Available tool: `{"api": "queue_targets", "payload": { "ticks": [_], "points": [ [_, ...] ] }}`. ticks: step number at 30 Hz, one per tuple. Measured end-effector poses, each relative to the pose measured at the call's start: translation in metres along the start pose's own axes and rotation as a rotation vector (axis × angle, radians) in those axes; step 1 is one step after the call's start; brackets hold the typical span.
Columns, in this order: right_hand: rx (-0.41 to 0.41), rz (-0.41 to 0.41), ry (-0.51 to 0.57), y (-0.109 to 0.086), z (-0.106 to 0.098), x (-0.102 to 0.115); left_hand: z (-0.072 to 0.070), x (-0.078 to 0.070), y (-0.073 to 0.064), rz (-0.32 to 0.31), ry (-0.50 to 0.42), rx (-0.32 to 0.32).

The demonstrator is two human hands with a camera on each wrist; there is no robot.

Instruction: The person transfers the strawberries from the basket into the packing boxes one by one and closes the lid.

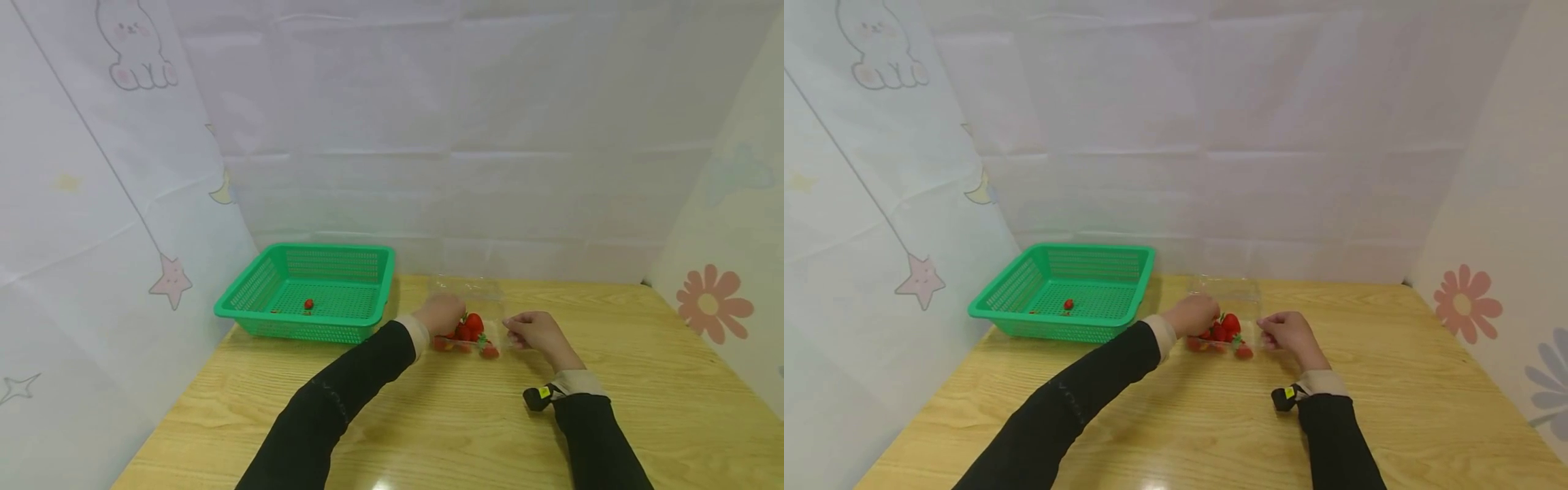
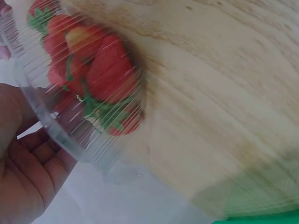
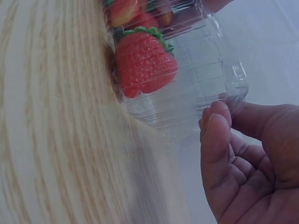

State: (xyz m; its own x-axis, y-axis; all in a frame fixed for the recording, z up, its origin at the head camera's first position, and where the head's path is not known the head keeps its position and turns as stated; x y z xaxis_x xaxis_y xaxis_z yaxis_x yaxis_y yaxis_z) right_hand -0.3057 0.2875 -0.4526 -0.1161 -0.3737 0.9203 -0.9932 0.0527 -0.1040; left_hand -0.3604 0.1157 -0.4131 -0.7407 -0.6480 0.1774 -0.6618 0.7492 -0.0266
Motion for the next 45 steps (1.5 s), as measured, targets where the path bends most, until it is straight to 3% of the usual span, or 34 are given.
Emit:
{"api": "queue_targets", "payload": {
  "ticks": [7, 16, 34, 45],
  "points": [
    [0.001, 0.002, 0.001, 0.001, 0.0012, 0.0003, 0.0046, 0.0002, -0.0014, -0.047, 0.02, 0.04],
    [0.007, -0.008, -0.014, -0.0015, 0.0014, 0.0037, 0.0082, 0.0006, -0.0011, -0.039, 0.051, 0.034],
    [0.008, -0.022, -0.025, 0.0014, 0.0017, -0.0001, 0.0064, -0.0044, -0.0053, -0.074, -0.001, 0.122],
    [0.025, -0.021, -0.029, -0.0008, -0.0008, 0.0009, 0.0058, -0.0057, -0.0027, -0.047, -0.001, 0.074]
  ]
}}
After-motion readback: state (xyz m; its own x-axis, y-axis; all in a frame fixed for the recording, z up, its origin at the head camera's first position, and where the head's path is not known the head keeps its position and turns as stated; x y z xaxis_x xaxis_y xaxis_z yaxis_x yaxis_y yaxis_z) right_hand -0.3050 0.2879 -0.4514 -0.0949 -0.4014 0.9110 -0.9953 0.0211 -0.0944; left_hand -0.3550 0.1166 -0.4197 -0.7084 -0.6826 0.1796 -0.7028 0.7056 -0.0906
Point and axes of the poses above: each hand's wrist, its own y-axis towards the middle knuckle, its own z-axis out of the palm, x = y × z, the point moved 5 cm from there along y, towards the middle knuckle
